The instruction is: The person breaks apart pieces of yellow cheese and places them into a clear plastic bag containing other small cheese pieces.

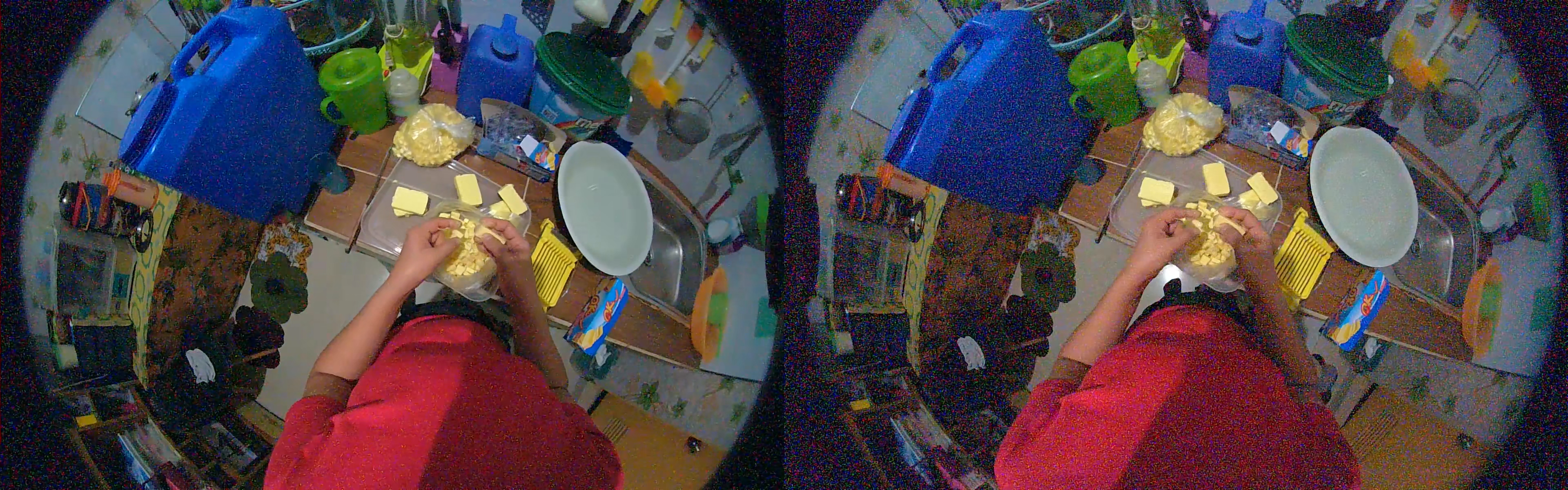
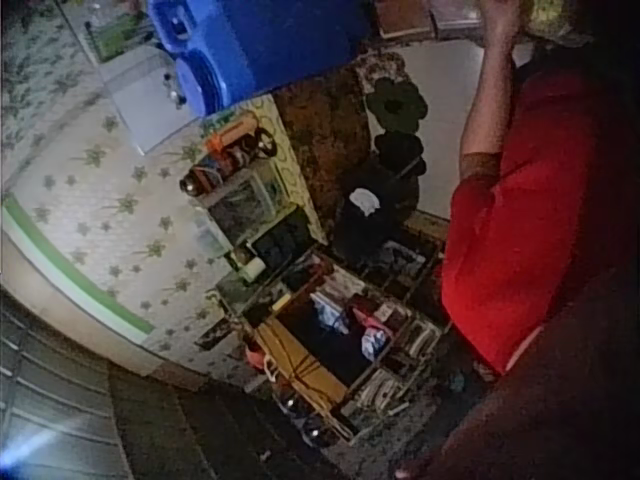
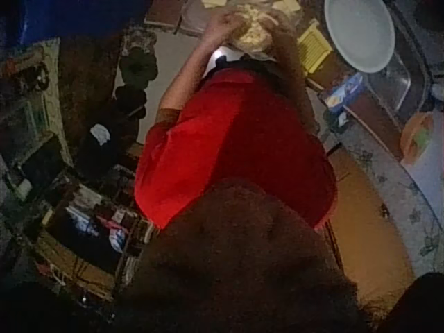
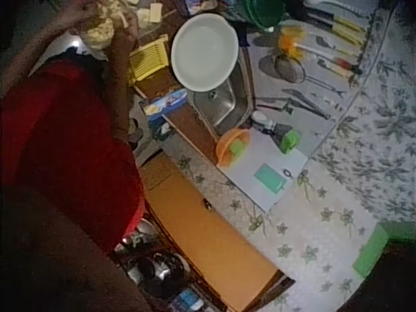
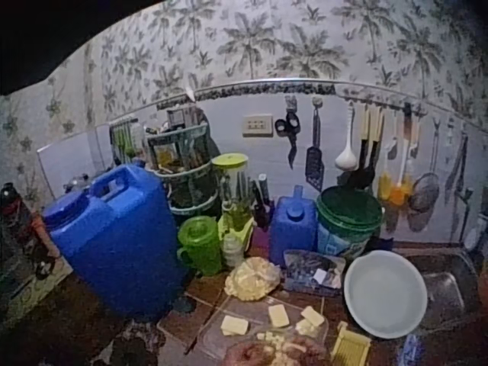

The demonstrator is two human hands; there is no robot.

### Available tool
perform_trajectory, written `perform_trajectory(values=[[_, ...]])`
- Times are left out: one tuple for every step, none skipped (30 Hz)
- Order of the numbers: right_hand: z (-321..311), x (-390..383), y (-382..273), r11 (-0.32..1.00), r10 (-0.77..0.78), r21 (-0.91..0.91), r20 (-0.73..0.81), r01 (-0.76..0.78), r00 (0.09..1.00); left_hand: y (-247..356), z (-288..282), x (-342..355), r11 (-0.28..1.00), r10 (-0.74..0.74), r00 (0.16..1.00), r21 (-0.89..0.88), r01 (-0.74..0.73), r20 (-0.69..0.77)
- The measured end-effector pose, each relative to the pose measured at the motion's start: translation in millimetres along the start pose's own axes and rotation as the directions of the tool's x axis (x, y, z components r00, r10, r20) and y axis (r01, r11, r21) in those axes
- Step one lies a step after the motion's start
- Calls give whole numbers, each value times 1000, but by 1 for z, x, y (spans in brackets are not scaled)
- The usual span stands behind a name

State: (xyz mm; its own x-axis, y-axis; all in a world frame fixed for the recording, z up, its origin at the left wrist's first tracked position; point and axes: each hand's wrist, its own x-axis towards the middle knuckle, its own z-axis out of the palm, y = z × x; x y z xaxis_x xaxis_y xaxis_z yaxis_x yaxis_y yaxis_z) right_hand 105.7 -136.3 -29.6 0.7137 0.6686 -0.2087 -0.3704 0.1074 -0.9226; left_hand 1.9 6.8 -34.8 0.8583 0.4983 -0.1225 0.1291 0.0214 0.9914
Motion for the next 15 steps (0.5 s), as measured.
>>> perform_trajectory(values=[[0, 0, 0, 1000, -13, -2, -14, 13, 1000, -2, 1, 2, 999, -2, 1000, 34, 1, 22], [0, 0, -1, 1000, -13, -2, -14, 13, 1000, -6, 3, 3, 999, -2, 1000, 34, 1, 23], [2, -1, -5, 999, -24, -25, -23, 23, 999, -9, 4, 4, 1000, -21, 1000, -3, 21, 23], [4, -2, -7, 998, -35, -47, -31, 33, 999, -11, 5, 4, 998, -40, 999, -40, 41, 24], [3, -2, -7, 998, -34, -47, -30, 33, 999, -13, 6, 4, 998, -40, 999, -40, 41, 23], [1, -1, -6, 996, -41, -78, -19, 40, 999, -11, 7, 4, 996, -33, 999, -87, 34, 18], [0, -1, -6, 993, -48, -110, -7, 47, 999, -10, 8, 4, 991, -26, 1000, -133, 27, 13], [0, -2, -7, 993, -48, -109, -9, 46, 999, -7, 9, 3, 991, -26, 1000, -133, 28, 15], [2, -4, -11, 990, -48, -131, -10, 46, 999, 5, 11, -1, 982, -44, 999, -181, 47, 21], [2, -5, -13, 987, -48, -153, -9, 46, 999, 11, 12, -3, 971, -61, 998, -228, 66, 27], [1, -4, -12, 987, -47, -152, -10, 45, 999, 11, 11, -3, 971, -63, 998, -227, 68, 28], [-1, -4, -10, 985, -63, -161, 27, 66, 998, 10, 9, -4, 981, -43, 997, -188, 54, 64], [-2, -3, -9, 982, -78, -168, 64, 88, 995, 10, 7, -5, 988, -25, 994, -148, 40, 102], [-3, -3, -10, 982, -77, -167, 65, 87, 995, 12, 7, -6, 988, -26, 995, -147, 40, 101], [-4, -3, -10, 977, -45, -204, 62, 57, 997, 16, 6, -7, 990, -16, 994, -136, 31, 111]])
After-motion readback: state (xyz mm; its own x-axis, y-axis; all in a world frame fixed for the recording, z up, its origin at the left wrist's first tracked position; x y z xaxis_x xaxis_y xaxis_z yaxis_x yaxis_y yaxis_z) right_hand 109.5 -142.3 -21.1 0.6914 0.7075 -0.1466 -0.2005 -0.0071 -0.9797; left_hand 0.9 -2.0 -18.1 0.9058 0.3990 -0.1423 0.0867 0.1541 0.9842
